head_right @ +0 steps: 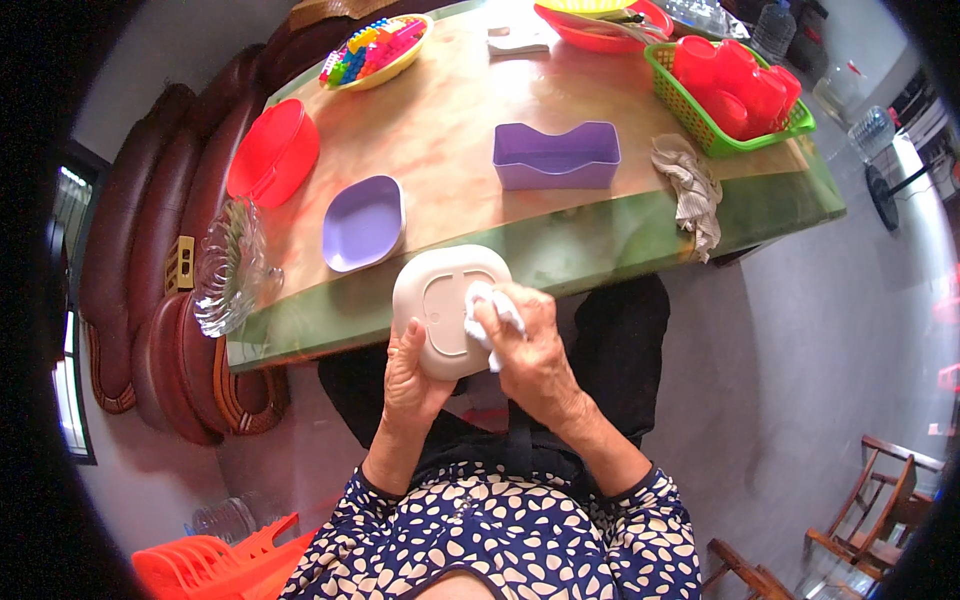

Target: The person wipes the inside and outside of a white plastic container with a white cloth, then places it on the table. They proceed to wipe a purple plastic container in the same manner, cleaning both the interior and exterior surfaces before setting it down.

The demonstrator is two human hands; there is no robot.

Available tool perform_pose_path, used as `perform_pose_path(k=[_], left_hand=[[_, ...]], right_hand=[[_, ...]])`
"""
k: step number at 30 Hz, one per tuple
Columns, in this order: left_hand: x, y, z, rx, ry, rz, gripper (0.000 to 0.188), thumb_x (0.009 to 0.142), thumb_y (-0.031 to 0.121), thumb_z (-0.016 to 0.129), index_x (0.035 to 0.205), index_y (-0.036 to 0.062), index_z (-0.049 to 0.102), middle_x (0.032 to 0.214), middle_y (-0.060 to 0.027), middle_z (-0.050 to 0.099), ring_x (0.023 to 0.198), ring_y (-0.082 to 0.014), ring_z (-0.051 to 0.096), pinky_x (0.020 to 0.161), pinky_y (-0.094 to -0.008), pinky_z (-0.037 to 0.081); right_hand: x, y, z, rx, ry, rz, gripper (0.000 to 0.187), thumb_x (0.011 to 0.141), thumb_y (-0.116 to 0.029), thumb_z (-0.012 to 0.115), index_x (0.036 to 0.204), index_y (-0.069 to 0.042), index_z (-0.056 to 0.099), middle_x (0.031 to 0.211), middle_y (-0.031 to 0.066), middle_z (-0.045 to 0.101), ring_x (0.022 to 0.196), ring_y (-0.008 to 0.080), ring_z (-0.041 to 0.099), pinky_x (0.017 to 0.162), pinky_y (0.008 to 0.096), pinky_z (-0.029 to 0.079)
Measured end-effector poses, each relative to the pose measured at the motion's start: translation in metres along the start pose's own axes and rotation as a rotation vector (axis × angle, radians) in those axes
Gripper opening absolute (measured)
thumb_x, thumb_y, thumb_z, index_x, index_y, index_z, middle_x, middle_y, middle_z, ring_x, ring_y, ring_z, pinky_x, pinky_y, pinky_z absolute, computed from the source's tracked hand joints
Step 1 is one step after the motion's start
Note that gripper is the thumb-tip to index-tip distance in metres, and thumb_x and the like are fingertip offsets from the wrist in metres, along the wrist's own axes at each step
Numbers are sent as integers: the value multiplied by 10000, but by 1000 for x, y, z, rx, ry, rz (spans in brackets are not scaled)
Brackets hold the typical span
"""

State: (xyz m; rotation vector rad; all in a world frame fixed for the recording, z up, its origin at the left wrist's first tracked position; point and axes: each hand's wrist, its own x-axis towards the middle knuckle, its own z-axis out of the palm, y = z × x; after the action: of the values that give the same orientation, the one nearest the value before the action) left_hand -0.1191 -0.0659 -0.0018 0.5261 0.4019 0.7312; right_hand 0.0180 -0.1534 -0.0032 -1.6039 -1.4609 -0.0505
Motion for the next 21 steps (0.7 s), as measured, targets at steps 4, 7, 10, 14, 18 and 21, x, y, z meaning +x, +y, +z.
perform_pose_path(k=[4,7,10,14,18,21], left_hand=[[-2,-2,0,49,-33,-8,534,959,224,579,1428,101,355,1344,-90,513,1246,-235,506,1047,-435,433],[-2,-2,-1,51,-20,-6,528,959,216,579,1425,102,361,1348,-90,511,1246,-234,506,1053,-429,428],[0,0,-4,52,-17,-14,520,959,217,580,1421,102,371,1354,-89,508,1243,-235,508,1050,-422,431],[4,-4,-10,36,22,-13,516,959,225,580,1414,84,380,1342,-101,517,1235,-241,513,1044,-419,433],[4,-2,-15,55,25,-39,509,981,301,532,1409,69,382,1331,-113,526,1231,-249,514,1046,-418,429],[5,-2,-17,90,-29,-54,522,1014,404,416,1407,63,382,1336,-117,520,1233,-251,512,1055,-417,422]], right_hand=[[17,18,3,-59,38,40,474,725,66,591,1191,-21,573,1201,227,520,1112,393,496,959,451,409],[18,13,6,-93,23,40,496,722,72,595,1204,-44,580,1196,205,536,1106,385,508,955,441,412],[12,3,5,-110,-46,35,508,718,74,600,1211,-47,579,1194,210,537,1106,376,510,962,438,408],[4,-14,-1,-2,-200,-14,496,722,5,647,1213,6,569,1217,241,513,1114,386,497,963,445,425],[0,-20,-4,239,-370,-80,574,683,-46,719,1237,-35,573,1234,235,510,1132,411,494,974,470,442],[15,-14,-11,452,-357,4,605,691,65,613,1279,-65,551,1196,233,537,1122,442,492,965,471,440]])
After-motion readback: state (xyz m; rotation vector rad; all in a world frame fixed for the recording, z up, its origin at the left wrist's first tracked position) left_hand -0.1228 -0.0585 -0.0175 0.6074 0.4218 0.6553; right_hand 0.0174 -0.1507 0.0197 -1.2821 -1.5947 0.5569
